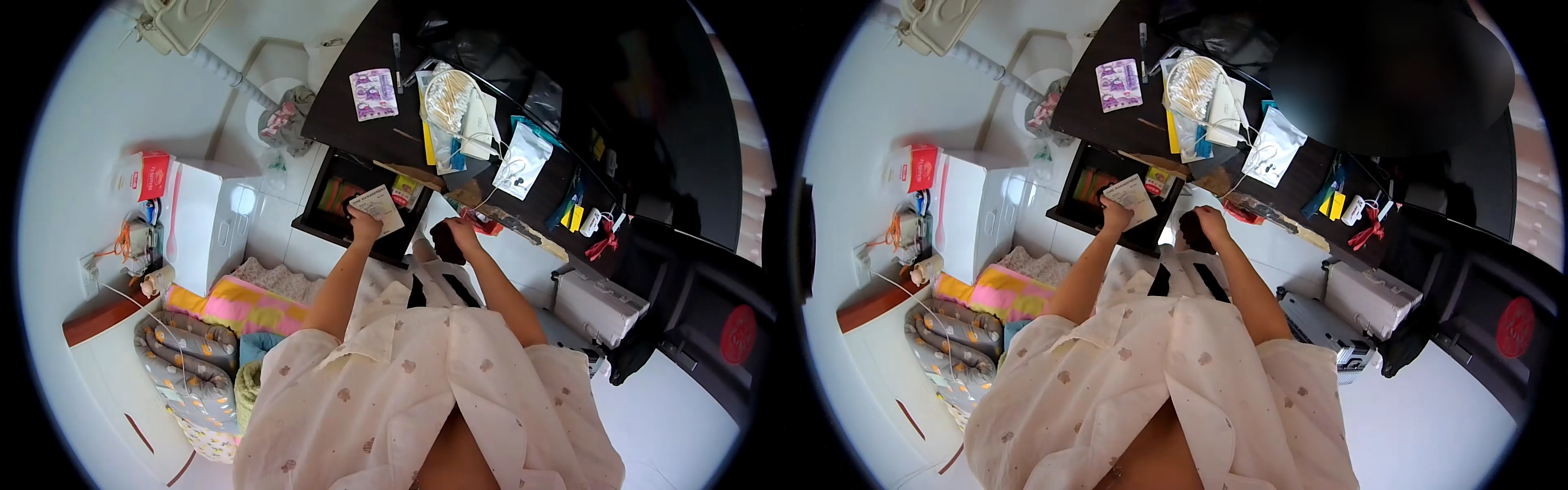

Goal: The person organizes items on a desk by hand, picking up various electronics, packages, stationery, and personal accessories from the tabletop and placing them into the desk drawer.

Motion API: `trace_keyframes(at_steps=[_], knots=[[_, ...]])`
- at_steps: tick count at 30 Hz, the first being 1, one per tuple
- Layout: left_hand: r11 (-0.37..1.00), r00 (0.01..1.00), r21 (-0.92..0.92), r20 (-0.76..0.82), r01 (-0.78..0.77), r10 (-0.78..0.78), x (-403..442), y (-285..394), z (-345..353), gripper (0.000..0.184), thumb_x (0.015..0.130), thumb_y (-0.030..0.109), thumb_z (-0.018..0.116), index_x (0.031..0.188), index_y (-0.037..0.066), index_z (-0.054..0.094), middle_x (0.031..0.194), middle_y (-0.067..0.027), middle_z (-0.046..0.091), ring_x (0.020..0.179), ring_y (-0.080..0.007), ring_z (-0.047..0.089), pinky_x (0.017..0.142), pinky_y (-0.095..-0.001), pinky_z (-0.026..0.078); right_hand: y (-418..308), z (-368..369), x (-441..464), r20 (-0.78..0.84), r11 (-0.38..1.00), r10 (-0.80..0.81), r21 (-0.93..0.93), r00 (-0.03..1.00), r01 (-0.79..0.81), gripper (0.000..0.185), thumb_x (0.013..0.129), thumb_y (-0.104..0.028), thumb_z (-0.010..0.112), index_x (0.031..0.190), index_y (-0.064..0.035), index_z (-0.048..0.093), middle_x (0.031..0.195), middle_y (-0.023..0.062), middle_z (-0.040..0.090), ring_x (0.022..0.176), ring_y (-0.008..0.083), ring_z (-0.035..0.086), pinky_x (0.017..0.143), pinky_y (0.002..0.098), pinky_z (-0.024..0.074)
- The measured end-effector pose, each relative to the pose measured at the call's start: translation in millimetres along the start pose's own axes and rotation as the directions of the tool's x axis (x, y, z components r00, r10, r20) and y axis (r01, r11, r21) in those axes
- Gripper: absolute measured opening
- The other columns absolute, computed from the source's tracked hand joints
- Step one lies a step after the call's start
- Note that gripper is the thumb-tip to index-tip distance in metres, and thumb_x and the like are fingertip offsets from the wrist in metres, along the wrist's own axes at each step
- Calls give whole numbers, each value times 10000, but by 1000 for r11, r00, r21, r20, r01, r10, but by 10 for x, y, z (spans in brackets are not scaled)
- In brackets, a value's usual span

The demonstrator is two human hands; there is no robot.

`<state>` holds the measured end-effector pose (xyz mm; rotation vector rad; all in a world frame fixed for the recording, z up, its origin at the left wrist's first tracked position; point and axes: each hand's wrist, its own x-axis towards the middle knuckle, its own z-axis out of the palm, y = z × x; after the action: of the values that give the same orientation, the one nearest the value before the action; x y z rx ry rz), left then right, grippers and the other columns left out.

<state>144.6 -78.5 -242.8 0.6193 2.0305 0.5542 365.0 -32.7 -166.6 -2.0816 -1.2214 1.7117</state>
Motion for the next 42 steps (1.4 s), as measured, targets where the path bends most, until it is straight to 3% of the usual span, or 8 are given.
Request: trace_keyframes(at_steps=[5,13,21,24,26,29,32,42], knots=[[834,978,521,16,-184,206,-13,342,-334,626,592,166,637,1121,22,334,1065,-231,397,929,-364,457,781,-434,410,37,19,-104,56,998,63,-9,996,-63,360,762,-298,463,895,15,582,832,145,597,768,238,563,700,294,417],[802,951,511,167,-310,261,193,75,-273,415,605,126,623,995,35,514,973,-150,530,902,-322,501,728,-403,435,118,-24,-90,48,987,81,-140,996,-74,399,766,-337,458,924,8,578,869,172,593,804,266,568,723,304,416],[777,829,-548,244,-310,503,422,487,-333,352,693,31,575,1007,-17,423,965,-201,538,876,-386,516,743,-369,433,80,-73,-155,56,991,114,-75,992,-110,411,764,-345,461,923,17,574,868,171,593,803,264,565,723,308,415],[817,785,-183,226,-547,577,592,745,-102,346,732,71,566,1047,1,440,987,-154,541,969,-311,493,820,-387,375,130,-61,-156,11,987,77,-143,997,-74,334,787,-290,471,903,7,569,813,111,589,704,188,557,659,279,427],[426,557,374,393,-824,732,661,746,100,397,746,153,520,1115,36,430,1040,-146,528,1048,-336,426,907,-476,282,132,-76,-194,20,986,96,-140,995,-93,368,776,-318,465,908,8,574,847,139,590,766,233,557,696,295,420],[305,665,599,587,-741,462,257,1059,67,450,774,211,459,1203,101,376,1185,-142,428,1169,-320,300,963,-496,178,149,-118,-213,34,984,95,-158,995,-88,402,767,-348,458,913,6,581,886,169,589,830,286,556,736,315,413],[42,624,684,636,-728,454,88,827,168,517,791,238,418,1279,153,273,1286,-133,303,1213,-314,232,973,-493,181,151,-141,-230,34,982,74,-174,997,-67,399,770,-347,458,911,4,582,893,173,586,836,295,553,741,317,412],[189,559,574,581,-797,592,237,616,97,512,807,280,419,1287,196,262,1301,-134,259,1207,-306,240,950,-479,246,159,-212,-316,35,973,81,-220,996,-72,396,771,-346,461,923,0,579,898,172,586,837,279,553,743,309,409]])
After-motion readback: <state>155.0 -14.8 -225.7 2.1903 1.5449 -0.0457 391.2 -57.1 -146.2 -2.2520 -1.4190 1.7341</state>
